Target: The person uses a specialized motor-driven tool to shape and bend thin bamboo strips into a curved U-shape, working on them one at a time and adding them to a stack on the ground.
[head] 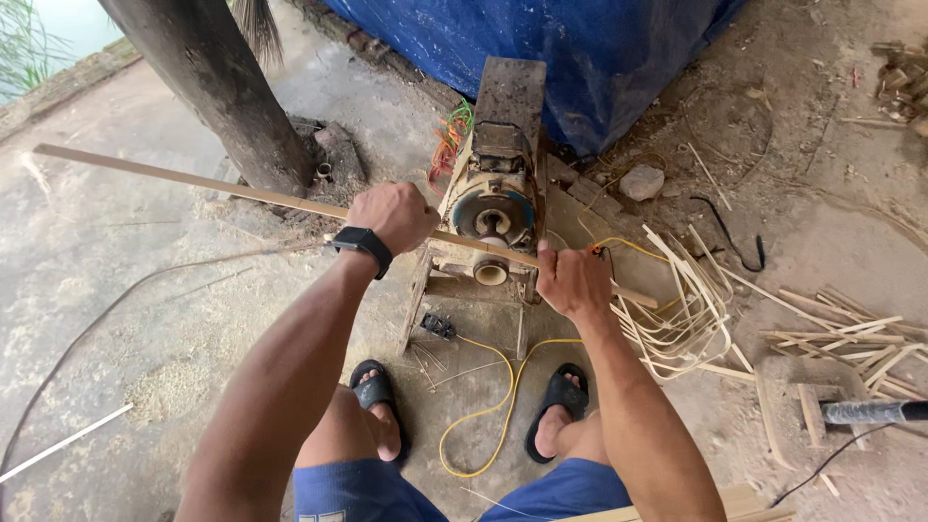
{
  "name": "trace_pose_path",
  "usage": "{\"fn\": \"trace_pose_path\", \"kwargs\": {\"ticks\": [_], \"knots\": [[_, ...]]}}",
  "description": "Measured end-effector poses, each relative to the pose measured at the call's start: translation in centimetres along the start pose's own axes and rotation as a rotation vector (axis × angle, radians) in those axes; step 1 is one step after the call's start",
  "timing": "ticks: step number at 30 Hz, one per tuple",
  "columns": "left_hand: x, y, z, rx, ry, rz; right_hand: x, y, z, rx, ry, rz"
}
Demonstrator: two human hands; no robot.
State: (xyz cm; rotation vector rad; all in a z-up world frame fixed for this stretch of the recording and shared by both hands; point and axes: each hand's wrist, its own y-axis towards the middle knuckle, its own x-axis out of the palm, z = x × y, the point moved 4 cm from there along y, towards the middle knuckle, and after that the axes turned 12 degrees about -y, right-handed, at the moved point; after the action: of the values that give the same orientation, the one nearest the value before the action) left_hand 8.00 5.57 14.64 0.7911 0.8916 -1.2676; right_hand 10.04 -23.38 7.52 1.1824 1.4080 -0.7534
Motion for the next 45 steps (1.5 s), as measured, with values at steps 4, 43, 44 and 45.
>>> {"fn": "trace_pose_path", "kwargs": {"ticks": [4,43,44,45], "knots": [[0.5,0.8,-0.9,-0.016,-0.014,-0.018,2.9,0.0,0.4,0.022,0.032,-0.087],[14.3,-2.4,-3.9,-0.46,-0.807,0.042,18.2,-3.8,-5.8,0.283,1.685,-0.002],[14.7,-2.9,-3.7,-0.448,-0.916,0.083,18.4,-3.8,-5.7,0.282,1.687,-0.002],[15.1,-3.4,-3.5,-0.434,-1.025,0.124,18.8,-3.9,-5.6,0.362,1.644,-0.012]]}}
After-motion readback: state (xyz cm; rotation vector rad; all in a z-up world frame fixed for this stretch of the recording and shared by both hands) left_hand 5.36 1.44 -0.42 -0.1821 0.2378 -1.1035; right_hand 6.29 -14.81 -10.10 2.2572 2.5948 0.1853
